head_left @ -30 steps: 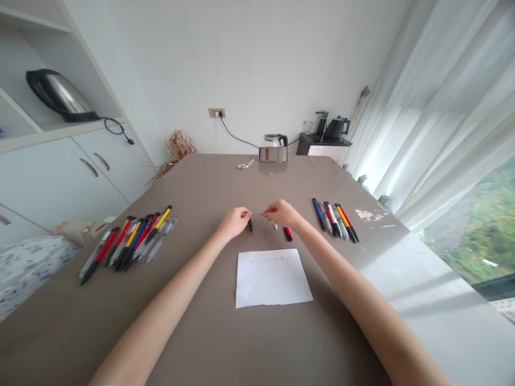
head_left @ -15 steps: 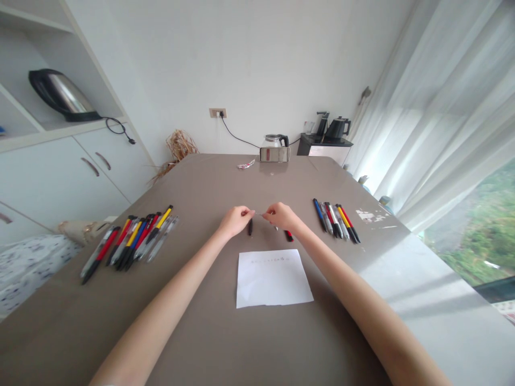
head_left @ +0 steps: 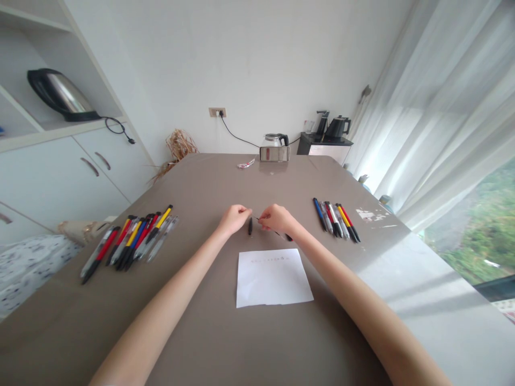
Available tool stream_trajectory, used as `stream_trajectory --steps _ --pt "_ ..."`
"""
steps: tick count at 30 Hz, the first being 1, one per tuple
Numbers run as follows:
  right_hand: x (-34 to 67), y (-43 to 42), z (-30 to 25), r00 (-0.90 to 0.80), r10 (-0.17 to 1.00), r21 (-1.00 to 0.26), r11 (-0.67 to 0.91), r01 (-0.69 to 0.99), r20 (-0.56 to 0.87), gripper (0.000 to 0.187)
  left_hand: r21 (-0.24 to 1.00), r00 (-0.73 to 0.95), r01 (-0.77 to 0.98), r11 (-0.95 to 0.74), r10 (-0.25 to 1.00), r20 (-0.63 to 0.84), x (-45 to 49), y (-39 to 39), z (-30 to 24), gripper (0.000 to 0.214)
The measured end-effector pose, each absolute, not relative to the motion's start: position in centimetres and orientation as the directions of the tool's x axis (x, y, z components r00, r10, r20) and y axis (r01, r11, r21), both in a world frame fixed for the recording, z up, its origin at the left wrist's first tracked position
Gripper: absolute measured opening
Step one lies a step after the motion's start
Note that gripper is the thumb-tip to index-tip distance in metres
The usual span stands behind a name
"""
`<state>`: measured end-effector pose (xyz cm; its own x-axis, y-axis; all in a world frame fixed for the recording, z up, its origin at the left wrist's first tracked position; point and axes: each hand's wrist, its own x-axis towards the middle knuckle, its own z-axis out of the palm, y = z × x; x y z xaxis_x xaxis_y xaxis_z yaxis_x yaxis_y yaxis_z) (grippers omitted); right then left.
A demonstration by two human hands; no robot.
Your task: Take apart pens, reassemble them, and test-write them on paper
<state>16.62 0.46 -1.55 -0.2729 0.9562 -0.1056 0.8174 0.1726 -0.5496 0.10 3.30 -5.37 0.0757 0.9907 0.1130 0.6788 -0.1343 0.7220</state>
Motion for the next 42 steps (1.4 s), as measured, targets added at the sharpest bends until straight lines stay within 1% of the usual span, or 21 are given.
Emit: stream_trajectory --steps 2,4,7,11,14,17,22,27,29,32,34,36,39,42 --pt "16.8 0.5 -1.4 -0.236 0.967 -0.495 0.161 0.854 -0.093 0.022 0.665 0.063 0.737 -0.121 0.992 0.111 0.1 3.1 -5.0 0.030" --pt "16.8 0.5 -1.3 -0.204 0.978 -0.460 0.157 0.874 -0.053 0.021 0.607 0.067 0.786 -0.117 0.992 0.104 0.2 2.7 -4.7 0.028" --pt "16.6 0.4 -1.3 -0.159 0.987 -0.436 0.145 0.888 0.004 0.022 0.506 0.089 0.853 -0.129 0.991 0.102 0.8 1.9 -4.1 0.026" --pt "16.5 0.5 -1.8 -0.107 0.994 -0.410 0.103 0.906 0.014 0.026 0.366 0.150 0.915 -0.169 0.985 0.080 1.6 0.9 -3.7 0.025" --pt "16.5 0.7 -2.2 -0.068 0.997 -0.398 0.075 0.914 0.034 0.023 0.307 0.181 0.933 -0.189 0.982 0.055 2.0 0.5 -3.6 0.024" --pt "16.5 0.7 -2.5 -0.049 0.999 -0.402 0.053 0.914 0.020 0.027 0.268 0.195 0.942 -0.202 0.979 0.051 2.2 0.3 -3.6 0.023" --pt "16.5 0.7 -2.6 -0.045 0.999 -0.417 0.044 0.908 0.006 0.030 0.236 0.205 0.948 -0.213 0.977 0.060 2.3 0.1 -3.6 0.022" --pt "17.7 1.0 -1.4 -0.050 0.999 -0.372 0.053 0.927 0.018 0.032 0.258 0.216 0.939 -0.226 0.974 0.067 2.4 0.1 -3.6 0.021" --pt "18.6 1.3 -0.7 -0.036 0.999 -0.335 0.037 0.942 0.010 0.033 0.281 0.227 0.929 -0.242 0.970 0.085 2.3 0.1 -3.7 0.022" --pt "20.1 1.7 -0.1 0.015 1.000 -0.237 -0.014 0.971 0.001 0.034 0.314 0.224 0.917 -0.245 0.969 0.102 2.2 0.2 -3.7 0.023" --pt "20.9 1.9 0.0 0.012 1.000 -0.183 -0.015 0.983 -0.016 0.035 0.325 0.216 0.915 -0.239 0.971 0.108 2.2 0.2 -3.6 0.023" --pt "21.4 2.0 -0.2 -0.009 0.998 -0.154 0.000 0.988 -0.055 0.035 0.328 0.216 0.912 -0.245 0.969 0.122 2.2 0.1 -3.5 0.025" --pt "21.3 1.9 -0.5 -0.026 0.992 -0.145 0.008 0.989 -0.123 0.033 0.311 0.287 0.891 -0.330 0.941 0.179 2.6 -0.5 -3.1 0.026" --pt "21.0 1.8 -0.7 -0.040 0.988 -0.149 0.018 0.989 -0.148 0.030 0.236 0.453 0.829 -0.507 0.856 0.250 3.5 -1.3 -2.6 0.025"
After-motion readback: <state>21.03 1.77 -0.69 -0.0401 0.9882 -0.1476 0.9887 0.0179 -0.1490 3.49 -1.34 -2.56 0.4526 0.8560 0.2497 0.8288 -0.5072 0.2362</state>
